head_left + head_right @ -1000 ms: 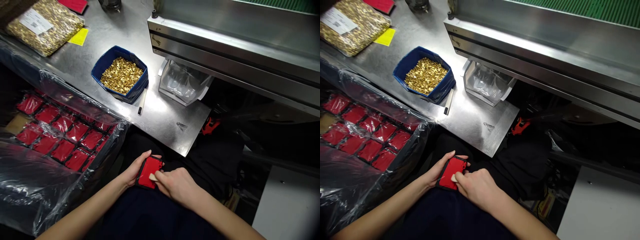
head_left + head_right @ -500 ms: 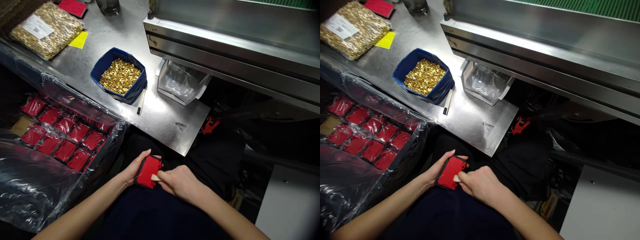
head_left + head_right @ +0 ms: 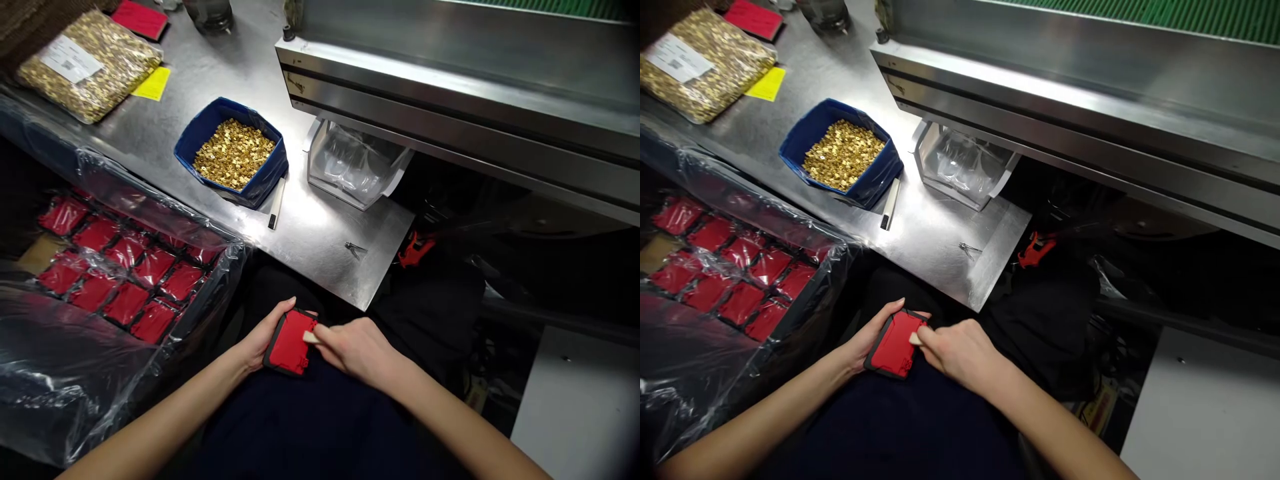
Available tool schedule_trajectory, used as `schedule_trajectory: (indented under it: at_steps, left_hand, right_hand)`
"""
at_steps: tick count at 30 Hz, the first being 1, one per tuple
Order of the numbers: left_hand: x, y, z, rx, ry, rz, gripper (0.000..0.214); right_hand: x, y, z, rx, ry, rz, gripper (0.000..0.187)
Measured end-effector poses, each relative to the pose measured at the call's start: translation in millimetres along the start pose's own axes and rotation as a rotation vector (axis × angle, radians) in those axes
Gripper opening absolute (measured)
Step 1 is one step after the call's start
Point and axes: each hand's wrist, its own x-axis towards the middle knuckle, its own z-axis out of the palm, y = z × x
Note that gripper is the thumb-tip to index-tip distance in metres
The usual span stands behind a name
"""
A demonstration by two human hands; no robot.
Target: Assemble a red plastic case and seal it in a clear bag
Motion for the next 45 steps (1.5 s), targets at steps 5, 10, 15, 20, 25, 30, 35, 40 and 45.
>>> schedule_trajectory:
  at_steps: [5,10,15,20,25,30,35,40,45]
  left_hand:
    - [0,-1,1.5,0.0,-0.003,-0.013,0.058]
    - [2,0,2.8,0.008,0.023,0.024,0.056]
    - [-3,-4,7.4,-0.028,0.042,0.059,0.057]
    - [-12,-11,5.7,-0.11,-0.052,0.154,0.068]
    - [-14,-17,-9.5,-0.152,-0.28,0.211,0.067]
    - [-12,-17,-17.8,-0.143,-0.342,0.203,0.063]
    - [-5,-13,-14.7,-0.15,-0.386,0.199,0.065]
    - [-8,-19,-6.7,-0.133,-0.341,0.232,0.065]
    - [-18,-29,3.5,-0.07,-0.129,0.407,0.068]
  right_hand:
    - [5,0,0,0.001,0.013,-0.085,0.033]
    - [3,0,-1,0.013,-0.023,-0.043,0.036]
    - [27,0,-21,0.038,0.034,0.047,0.033]
    - [68,23,-52,0.275,0.218,0.403,0.043]
    - [43,68,-68,0.138,0.436,0.631,0.053]
    - [-38,162,-62,-0.319,0.234,0.875,0.045]
    - [-55,233,-35,-0.448,0.064,0.696,0.058]
    - [-38,248,-34,-0.512,-0.005,0.503,0.054]
    - [-53,218,-53,-0.492,-0.075,0.26,0.042]
